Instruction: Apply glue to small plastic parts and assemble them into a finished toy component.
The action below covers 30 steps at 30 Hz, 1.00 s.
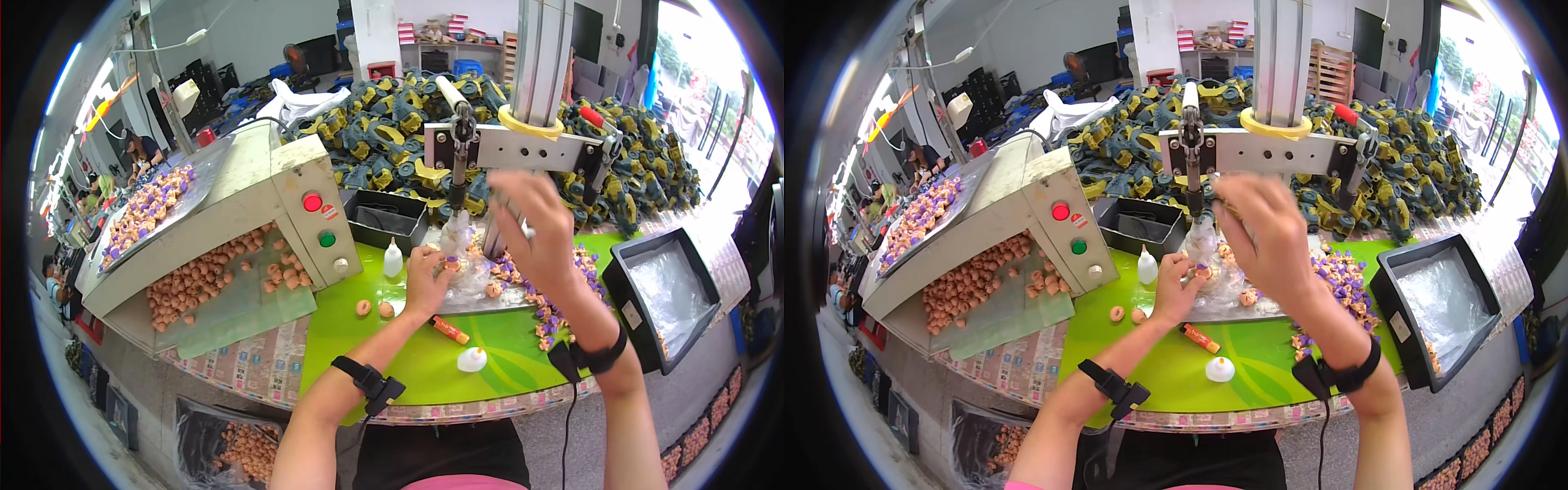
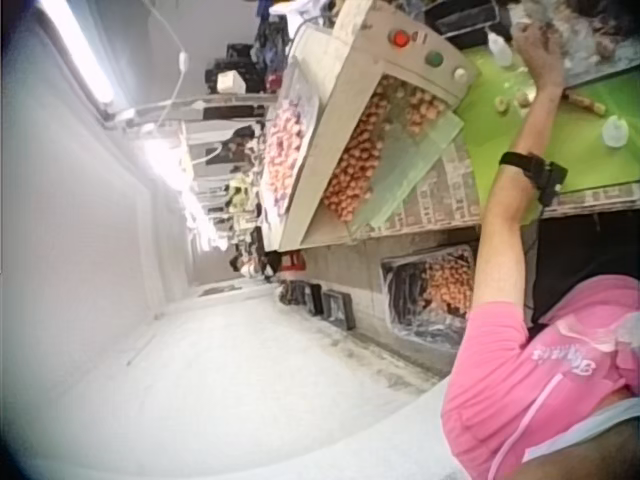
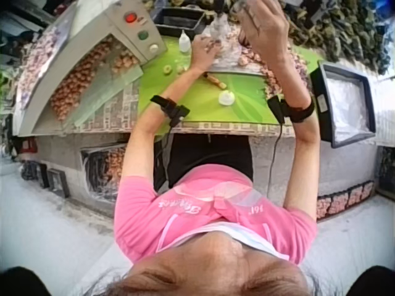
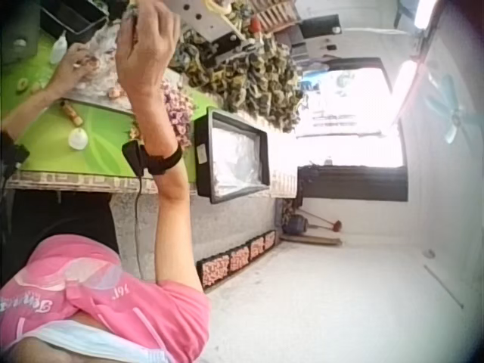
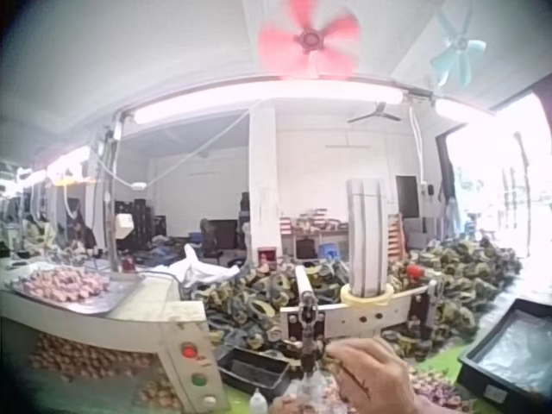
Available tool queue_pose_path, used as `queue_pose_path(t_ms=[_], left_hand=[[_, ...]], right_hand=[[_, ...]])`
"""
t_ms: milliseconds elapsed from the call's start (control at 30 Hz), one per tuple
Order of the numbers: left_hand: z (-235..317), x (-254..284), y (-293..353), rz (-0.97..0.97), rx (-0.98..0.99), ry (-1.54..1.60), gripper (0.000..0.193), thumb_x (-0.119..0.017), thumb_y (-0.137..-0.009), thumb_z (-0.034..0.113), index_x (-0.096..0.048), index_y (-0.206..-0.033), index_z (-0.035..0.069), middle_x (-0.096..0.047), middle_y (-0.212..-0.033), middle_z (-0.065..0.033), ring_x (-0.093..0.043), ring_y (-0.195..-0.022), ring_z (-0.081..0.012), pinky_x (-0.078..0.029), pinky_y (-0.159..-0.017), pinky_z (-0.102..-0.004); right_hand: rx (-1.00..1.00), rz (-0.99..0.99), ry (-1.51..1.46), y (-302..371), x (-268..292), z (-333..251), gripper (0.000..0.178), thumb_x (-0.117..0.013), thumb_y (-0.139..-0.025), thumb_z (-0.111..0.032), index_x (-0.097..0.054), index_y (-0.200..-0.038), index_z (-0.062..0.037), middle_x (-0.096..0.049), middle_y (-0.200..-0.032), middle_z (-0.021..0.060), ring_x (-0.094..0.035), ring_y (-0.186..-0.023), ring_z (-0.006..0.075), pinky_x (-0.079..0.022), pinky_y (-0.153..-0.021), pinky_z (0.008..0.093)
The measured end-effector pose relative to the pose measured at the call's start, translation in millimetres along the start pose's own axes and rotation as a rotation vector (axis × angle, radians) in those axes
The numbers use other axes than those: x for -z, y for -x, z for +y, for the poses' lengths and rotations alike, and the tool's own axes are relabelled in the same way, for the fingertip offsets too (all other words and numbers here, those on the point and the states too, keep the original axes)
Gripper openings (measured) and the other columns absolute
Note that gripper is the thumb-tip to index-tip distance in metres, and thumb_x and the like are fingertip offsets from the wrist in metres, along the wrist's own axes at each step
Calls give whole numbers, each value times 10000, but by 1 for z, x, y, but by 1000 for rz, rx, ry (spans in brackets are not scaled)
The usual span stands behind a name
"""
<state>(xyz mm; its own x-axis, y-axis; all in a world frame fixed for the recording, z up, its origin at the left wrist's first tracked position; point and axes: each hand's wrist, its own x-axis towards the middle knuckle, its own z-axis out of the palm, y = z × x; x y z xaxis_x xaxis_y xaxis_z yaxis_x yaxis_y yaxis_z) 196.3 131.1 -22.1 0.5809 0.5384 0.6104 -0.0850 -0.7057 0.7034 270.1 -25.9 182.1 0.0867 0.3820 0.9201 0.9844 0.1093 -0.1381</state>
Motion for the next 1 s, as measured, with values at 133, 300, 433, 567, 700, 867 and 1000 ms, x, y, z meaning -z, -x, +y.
queue_pose_path(t_ms=[133, 300, 433, 567, 700, 867, 1000], left_hand=[[5, 0, 1, -26, 36, 14, 238, -738, -775, 144, -626, -908, -18, -488, -1038, -121, -512, -987, -254, -442, -831, -329], [8, -4, 0, -16, 81, 21, 226, -731, -785, 163, -647, -913, -3, -494, -1051, -123, -516, -992, -260, -442, -834, -337], [3, 0, 1, -13, 89, 1, 230, -728, -789, 174, -657, -928, 5, -499, -1044, -116, -523, -974, -251, -448, -822, -335], [11, -6, -3, -31, 137, -4, 245, -737, -778, 173, -666, -948, 12, -505, -1037, -112, -529, -956, -247, -455, -800, -335], [4, -10, 0, 1, 117, 35, 256, -741, -768, 162, -663, -957, 8, -508, -1034, -114, -529, -961, -250, -459, -798, -340], [0, 5, 6, -44, 93, -1, 354, -725, -727, 102, -634, -1062, 34, -519, -1102, -136, -514, -1023, -292, -444, -862, -378], [29, 37, 22, -76, 5, -146, 455, -689, -706, 59, -570, -1143, 23, -503, -1164, -154, -453, -1123, -360, -378, -963, -422]], right_hand=[[73, 43, 279, -65, -29, 15, 460, -689, -817, -162, -538, -1211, 20, -638, -1029, 185, -601, -967, 330, -465, -828, 427], [-507, -40, -309, -118, -49, 35, 851, -763, -753, -338, -348, -1398, 30, -585, -1173, 217, -587, -1063, 285, -447, -968, 375], [-479, 13, -191, -141, -34, 3, 858, -772, -743, -332, -355, -1390, 45, -540, -1235, 237, -554, -1119, 297, -419, -996, 380], [-720, -429, 118, -133, -50, 39, 832, -775, -739, -333, -386, -1382, 24, -535, -1232, 257, -532, -1141, 278, -438, -946, 388], [-645, 11, -315, -120, -37, 10, 701, -736, -779, -224, -410, -1340, 42, -652, -931, 122, -612, -842, 171, -503, -773, 307], [-35, -34, -782, -68, 1, -42, 185, -675, -778, -102, -617, -927, -10, -655, -760, 40, -588, -670, 110, -473, -655, 273], [187, -150, -224, -9, 24, -65, 209, -743, -732, -136, -677, -912, -54, -682, -914, 112, -653, -902, 266, -449, -880, 392]])
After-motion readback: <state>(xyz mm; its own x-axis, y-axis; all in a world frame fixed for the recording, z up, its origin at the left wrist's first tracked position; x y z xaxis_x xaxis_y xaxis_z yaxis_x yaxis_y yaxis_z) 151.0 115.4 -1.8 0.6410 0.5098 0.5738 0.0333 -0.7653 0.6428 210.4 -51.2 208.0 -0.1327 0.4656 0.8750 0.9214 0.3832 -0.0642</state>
